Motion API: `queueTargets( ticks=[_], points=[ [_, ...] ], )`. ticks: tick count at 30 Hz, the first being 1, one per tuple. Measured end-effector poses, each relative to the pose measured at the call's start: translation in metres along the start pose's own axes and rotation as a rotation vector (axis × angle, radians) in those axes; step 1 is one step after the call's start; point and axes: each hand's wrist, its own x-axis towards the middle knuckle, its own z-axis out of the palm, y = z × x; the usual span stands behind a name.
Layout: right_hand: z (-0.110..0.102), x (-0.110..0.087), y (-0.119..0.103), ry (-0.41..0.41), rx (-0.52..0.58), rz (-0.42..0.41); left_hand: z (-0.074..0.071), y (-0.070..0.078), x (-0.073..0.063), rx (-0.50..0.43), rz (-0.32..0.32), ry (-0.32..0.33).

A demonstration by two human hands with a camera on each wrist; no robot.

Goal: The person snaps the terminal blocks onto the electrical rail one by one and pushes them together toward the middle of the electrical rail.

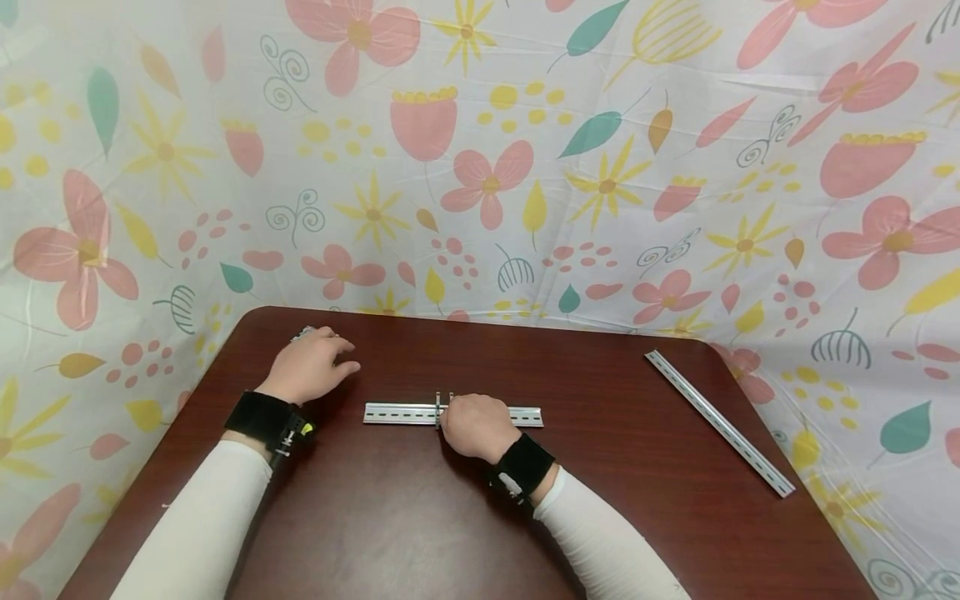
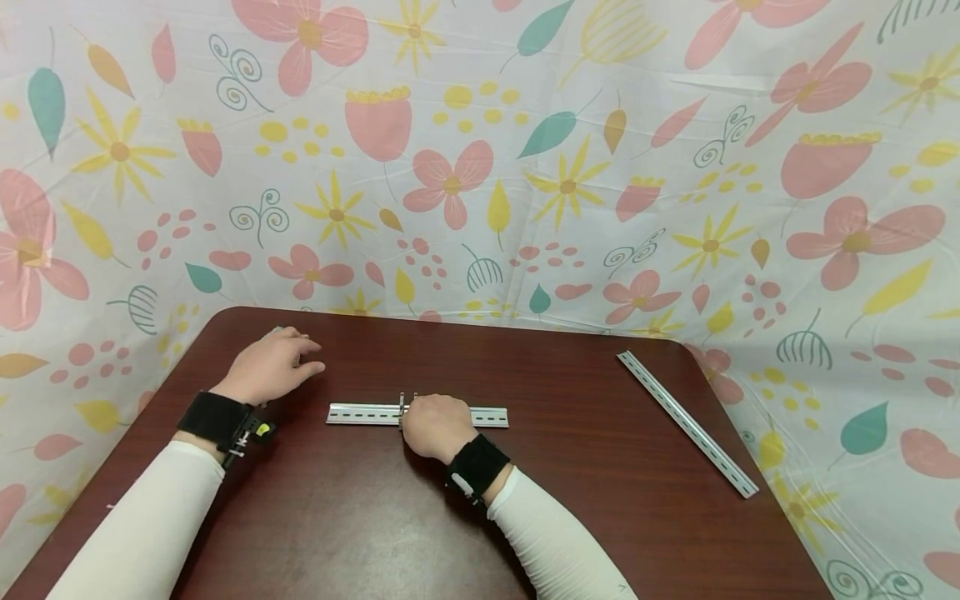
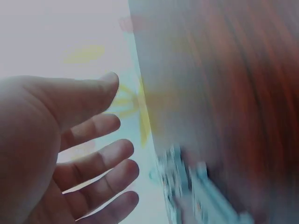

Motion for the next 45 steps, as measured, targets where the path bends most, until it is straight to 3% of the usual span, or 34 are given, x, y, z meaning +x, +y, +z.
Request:
queueTargets(
  ticks=[8, 20, 25, 30, 45],
  points=[
    [0.000, -0.001, 0.000, -0.008, 0.003, 0.001, -0.014, -0.023, -0.008, 0.030, -0.107, 0.009],
    [0.000, -0.002, -0.001, -0.019, -0.004, -0.006, -0.025, -0.051, -0.017, -0.055, -0.241, -0.194],
    [-0.001, -0.002, 0.000, -0.020, -0.010, -0.017, -0.026, -0.051, -0.019, -0.106, -0.255, -0.249],
    [-0.001, -0.002, 0.000, -0.016, -0.010, -0.018, -0.025, -0.048, -0.019, -0.127, -0.245, -0.257],
    [-0.001, -0.003, -0.001, -0.014, -0.017, -0.028, -0.025, -0.033, -0.015, -0.092, -0.225, -0.286]
  ],
)
